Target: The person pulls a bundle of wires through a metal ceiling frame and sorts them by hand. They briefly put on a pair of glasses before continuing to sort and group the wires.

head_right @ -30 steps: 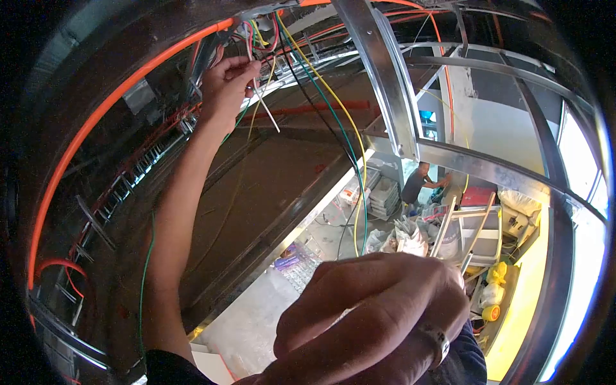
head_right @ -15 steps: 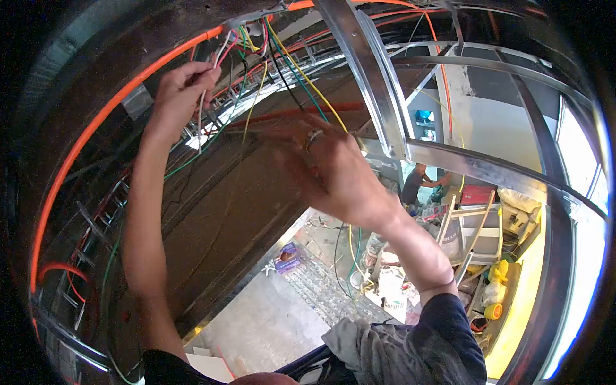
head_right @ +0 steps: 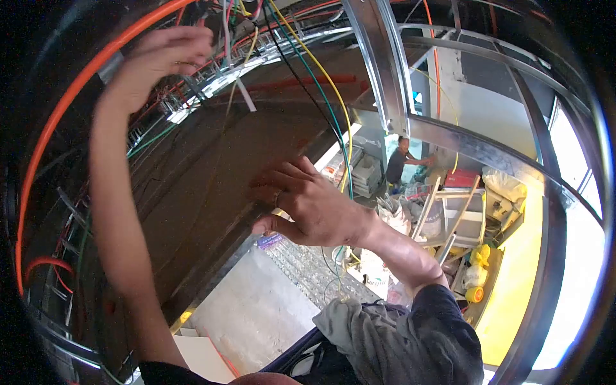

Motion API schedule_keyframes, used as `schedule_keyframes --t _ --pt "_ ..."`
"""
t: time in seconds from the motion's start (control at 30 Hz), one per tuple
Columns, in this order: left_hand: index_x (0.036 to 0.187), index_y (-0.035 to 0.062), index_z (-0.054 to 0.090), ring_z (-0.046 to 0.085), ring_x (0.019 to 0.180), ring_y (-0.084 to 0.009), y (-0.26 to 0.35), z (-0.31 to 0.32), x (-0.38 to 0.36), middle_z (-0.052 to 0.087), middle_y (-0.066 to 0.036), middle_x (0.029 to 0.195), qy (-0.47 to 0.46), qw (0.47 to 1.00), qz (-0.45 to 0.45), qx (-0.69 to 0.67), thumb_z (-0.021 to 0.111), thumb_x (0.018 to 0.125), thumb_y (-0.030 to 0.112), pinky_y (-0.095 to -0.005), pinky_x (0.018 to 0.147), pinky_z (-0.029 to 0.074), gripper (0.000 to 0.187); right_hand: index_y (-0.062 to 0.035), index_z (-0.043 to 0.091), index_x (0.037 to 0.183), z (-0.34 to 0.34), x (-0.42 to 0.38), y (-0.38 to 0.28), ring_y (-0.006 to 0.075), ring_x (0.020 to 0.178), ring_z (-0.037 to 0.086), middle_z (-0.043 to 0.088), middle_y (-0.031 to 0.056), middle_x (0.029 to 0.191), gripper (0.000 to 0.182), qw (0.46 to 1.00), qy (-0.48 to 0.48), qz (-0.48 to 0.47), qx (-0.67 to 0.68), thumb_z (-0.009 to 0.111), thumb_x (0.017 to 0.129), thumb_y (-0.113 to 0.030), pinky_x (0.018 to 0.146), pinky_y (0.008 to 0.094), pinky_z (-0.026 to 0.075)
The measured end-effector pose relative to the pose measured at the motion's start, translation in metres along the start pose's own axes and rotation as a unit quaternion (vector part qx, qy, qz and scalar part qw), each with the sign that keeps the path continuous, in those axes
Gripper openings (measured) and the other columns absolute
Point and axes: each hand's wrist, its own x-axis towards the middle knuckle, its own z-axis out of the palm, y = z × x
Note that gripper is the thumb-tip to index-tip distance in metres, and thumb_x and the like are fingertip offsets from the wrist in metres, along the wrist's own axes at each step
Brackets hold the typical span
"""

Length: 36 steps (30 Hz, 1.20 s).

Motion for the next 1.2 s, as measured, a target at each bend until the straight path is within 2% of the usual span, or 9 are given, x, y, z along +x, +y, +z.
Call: schedule_keyframes --t 0.4,0.53,0.57,0.6,0.7,0.87,0.97,1.03,1.2 --pt "0.14 -0.0016 0.045 0.059 0.101 -0.0155 -0.048 -0.043 -0.091 0.062 -0.006 0.113 -0.088 0.976 -0.082 -0.181 0.051 0.1 0.041 -0.0286 0.09 0.046 0.059 -0.0094 0.07 0.114 0.017 -0.024 -0.001 0.0279 0.121 0.053 0.064 0.0064 0.118 0.04 0.998 0.046 -0.003 0.031 0.074 0.08 -0.029 0.101 0.0462 0.038" --pt "0.149 -0.0046 0.025 0.056 0.112 -0.0238 -0.08 -0.076 -0.13 0.059 -0.012 0.122 0.005 0.859 0.002 -0.512 0.049 0.099 0.046 -0.0336 0.1 0.043 0.075 -0.0085 0.07 0.113 0.02 -0.027 0.0 0.0292 0.121 0.054 0.064 0.0069 0.117 0.037 0.998 0.065 -0.005 0.025 0.074 0.081 -0.026 0.101 0.0477 0.037" --pt "0.143 -0.0033 0.038 0.06 0.104 -0.0281 -0.082 -0.079 -0.138 0.061 -0.014 0.117 0.097 0.847 -0.001 -0.523 0.054 0.096 0.05 -0.0379 0.095 0.048 0.073 -0.0084 0.07 0.113 0.021 -0.029 0.0 0.0298 0.12 0.054 0.064 0.0071 0.117 0.036 0.997 0.065 -0.004 0.032 0.074 0.081 -0.025 0.1 0.0483 0.037" --pt "0.153 -0.0026 0.018 0.045 0.116 -0.017 -0.108 -0.109 -0.148 0.046 -0.007 0.127 0.029 0.9 0.001 -0.435 0.05 0.099 0.036 -0.0265 0.107 0.032 0.073 -0.0083 0.07 0.112 0.022 -0.03 0.0 0.0303 0.12 0.054 0.065 0.0073 0.116 0.035 0.997 0.066 -0.006 0.039 0.074 0.081 -0.024 0.1 0.0488 0.037" --pt "0.148 -0.0037 0.031 0.049 0.115 -0.0211 -0.12 -0.118 -0.157 0.051 -0.009 0.126 0.011 0.904 0.0 -0.428 0.05 0.099 0.043 -0.0307 0.106 0.035 0.07 -0.0079 0.07 0.11 0.023 -0.032 0.001 0.0303 0.119 0.055 0.065 0.0074 0.115 0.033 0.996 0.078 0.002 0.052 0.074 0.08 -0.022 0.101 0.0497 0.036" --pt "0.131 -0.0069 0.051 0.058 0.096 -0.0246 -0.058 -0.071 -0.18 0.062 -0.016 0.108 0.252 0.631 -0.151 -0.718 0.054 0.098 0.041 -0.0375 0.086 0.046 0.057 -0.007 0.07 0.108 0.032 -0.037 0.003 0.0313 0.119 0.053 0.063 0.0072 0.115 0.032 0.99 0.125 -0.001 0.06 0.074 0.08 -0.022 0.101 0.0498 0.035" --pt "0.129 -0.007 0.053 0.058 0.093 -0.0249 -0.067 -0.097 -0.203 0.062 -0.015 0.104 0.313 0.64 -0.219 -0.667 0.053 0.099 0.042 -0.0372 0.086 0.046 0.058 -0.011 0.064 0.113 0.037 -0.037 0.003 0.0288 0.116 0.054 0.059 0.008 0.114 0.033 0.992 0.122 -0.001 0.042 0.073 0.083 -0.023 0.106 0.0497 0.034" --pt "0.127 -0.0066 0.054 0.059 0.09 -0.025 -0.047 -0.089 -0.201 0.063 -0.014 0.101 0.176 0.825 -0.1 -0.528 0.053 0.098 0.041 -0.0362 0.083 0.047 0.056 -0.0121 0.061 0.118 0.046 -0.037 0.007 0.0297 0.121 0.05 0.057 0.0075 0.117 0.036 0.988 0.142 -0.01 0.051 0.071 0.085 -0.024 0.109 0.0526 0.03" --pt "0.13 -0.0045 0.052 0.062 0.089 -0.0248 -0.012 -0.059 -0.226 0.066 -0.015 0.103 0.203 0.891 -0.083 -0.397 0.05 0.1 0.04 -0.034 0.077 0.053 0.053 -0.0131 0.059 0.118 0.063 -0.045 0.011 0.0315 0.124 0.045 0.055 0.0077 0.119 0.039 0.988 0.156 0.004 0.019 0.071 0.085 -0.028 0.112 0.0562 0.024"
